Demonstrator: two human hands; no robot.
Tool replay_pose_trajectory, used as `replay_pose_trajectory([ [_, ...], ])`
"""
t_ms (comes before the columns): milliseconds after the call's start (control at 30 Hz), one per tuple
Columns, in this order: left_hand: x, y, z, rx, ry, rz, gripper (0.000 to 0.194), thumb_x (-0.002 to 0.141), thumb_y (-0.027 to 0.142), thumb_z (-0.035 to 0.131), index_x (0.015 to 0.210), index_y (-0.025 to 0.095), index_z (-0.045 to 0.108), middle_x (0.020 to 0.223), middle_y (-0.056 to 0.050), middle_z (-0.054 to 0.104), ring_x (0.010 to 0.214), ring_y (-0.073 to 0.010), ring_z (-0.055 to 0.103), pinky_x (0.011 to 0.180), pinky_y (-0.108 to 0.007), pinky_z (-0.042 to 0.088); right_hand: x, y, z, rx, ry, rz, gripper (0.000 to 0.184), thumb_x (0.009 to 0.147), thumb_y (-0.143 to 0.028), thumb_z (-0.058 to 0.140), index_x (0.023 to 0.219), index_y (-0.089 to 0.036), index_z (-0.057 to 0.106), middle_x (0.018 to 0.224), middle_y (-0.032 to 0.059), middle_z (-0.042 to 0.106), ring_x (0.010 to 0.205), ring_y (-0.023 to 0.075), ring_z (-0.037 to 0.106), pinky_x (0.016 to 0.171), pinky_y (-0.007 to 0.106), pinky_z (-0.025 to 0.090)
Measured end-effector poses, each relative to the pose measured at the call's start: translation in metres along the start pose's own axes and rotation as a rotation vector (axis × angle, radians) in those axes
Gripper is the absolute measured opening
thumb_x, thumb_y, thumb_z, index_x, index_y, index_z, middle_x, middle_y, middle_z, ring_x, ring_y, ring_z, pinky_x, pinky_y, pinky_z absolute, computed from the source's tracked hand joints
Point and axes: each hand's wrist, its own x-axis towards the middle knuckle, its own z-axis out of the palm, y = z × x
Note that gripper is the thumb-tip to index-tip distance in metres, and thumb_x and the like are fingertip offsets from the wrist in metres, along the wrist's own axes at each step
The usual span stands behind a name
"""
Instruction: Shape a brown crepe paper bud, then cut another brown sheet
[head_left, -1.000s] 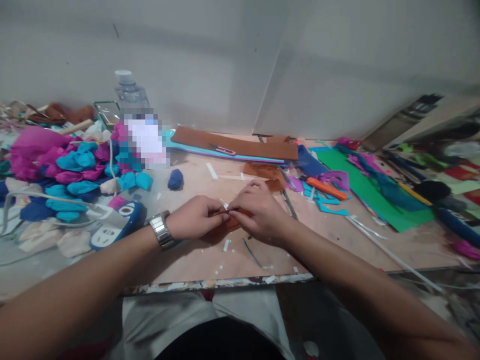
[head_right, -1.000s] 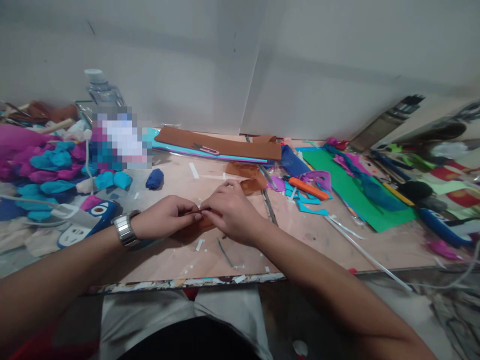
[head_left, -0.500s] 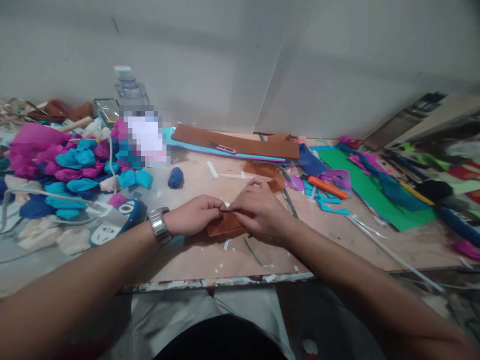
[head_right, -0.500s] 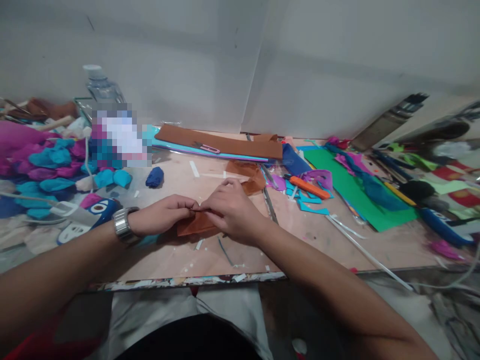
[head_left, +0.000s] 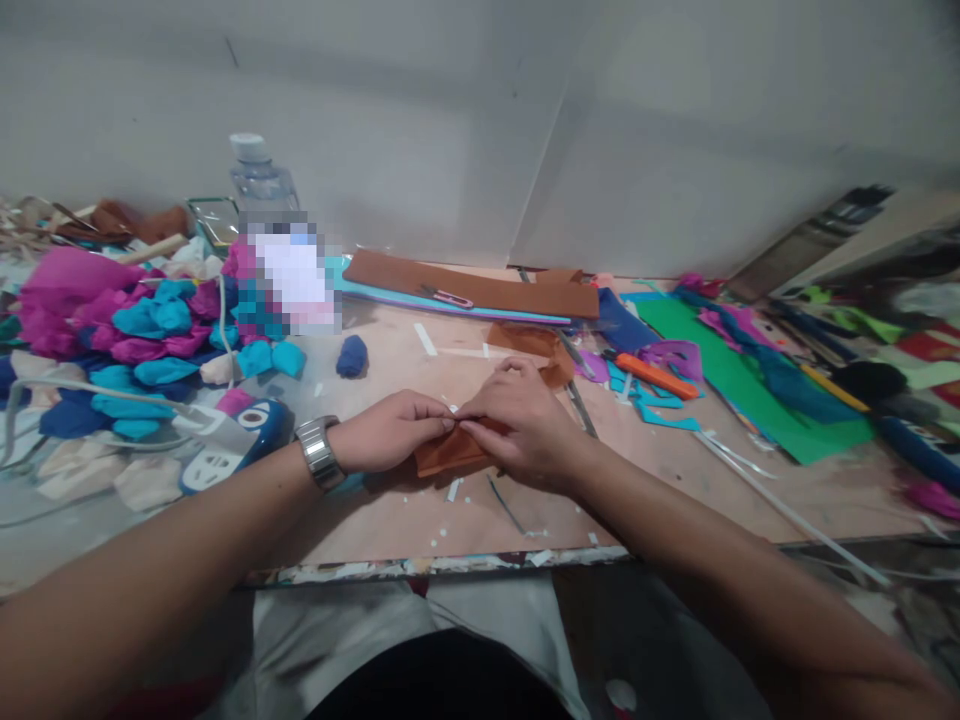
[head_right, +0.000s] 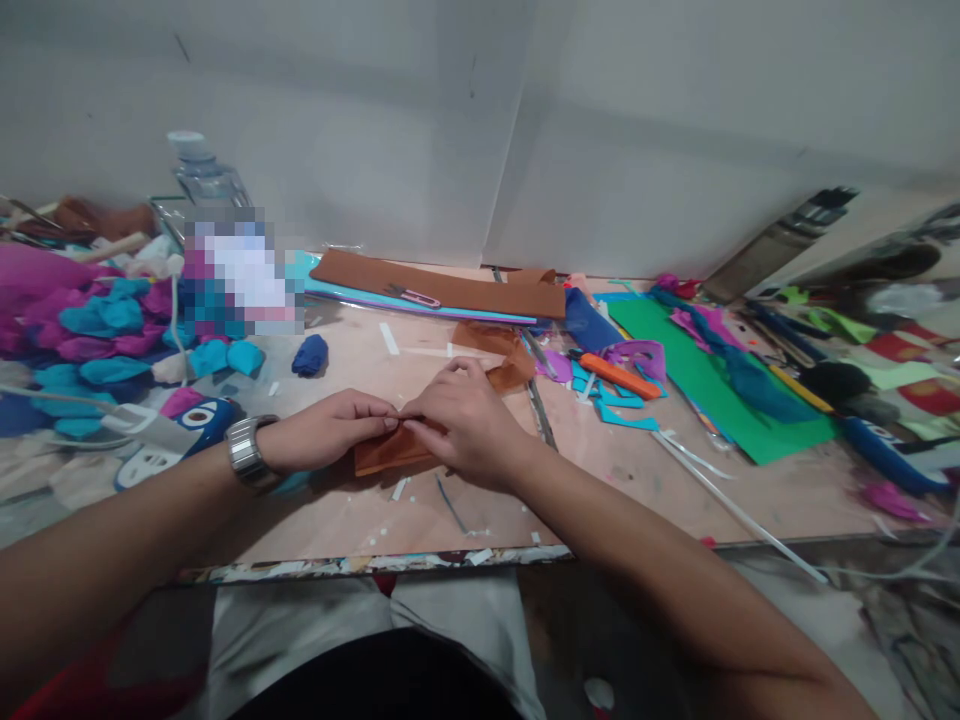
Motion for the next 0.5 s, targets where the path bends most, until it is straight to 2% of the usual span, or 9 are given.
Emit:
replay_pose_trajectory([
  [167, 0.0004, 0.0004, 0.0019, -0.107, -0.017, -0.04, 0.033, 0.096, 0.042, 0.057, 0.091, 0.013, 0.073, 0.079, -0.003, 0.065, 0.073, -0.0151, 0.054, 0.07, -0.027, 0.045, -0.0001, -0.0008, -0.0003, -0.007, 0.012, -0.037, 0.012, 0.101, -0.021, 0.064, 0.103, -0.023, 0.076, 0.09, 0.002, 0.078, 0.087, 0.0193, 0.068, 0.103, 0.046, 0.037],
  [367, -0.0008, 0.0064, 0.0034, -0.196, 0.022, -0.12, 0.024, 0.086, 0.036, 0.062, 0.086, 0.014, 0.072, 0.08, -0.004, 0.066, 0.072, -0.016, 0.056, 0.07, -0.028, 0.046, -0.0005, -0.0012, -0.0015, 0.001, 0.001, -0.063, 0.017, 0.101, -0.019, 0.061, 0.106, -0.023, 0.076, 0.092, 0.0029, 0.078, 0.089, 0.0194, 0.069, 0.104, 0.046, 0.037],
  [500, -0.0018, 0.0077, 0.0032, -0.132, 0.029, -0.093, 0.035, 0.091, 0.045, 0.061, 0.078, 0.014, 0.069, 0.072, -0.001, 0.059, 0.067, -0.0137, 0.048, 0.066, -0.027, 0.041, -0.0003, -0.0014, -0.0022, -0.007, -0.007, -0.069, 0.017, 0.101, -0.019, 0.06, 0.105, -0.022, 0.076, 0.093, 0.0033, 0.078, 0.09, 0.0194, 0.068, 0.104, 0.046, 0.037],
])
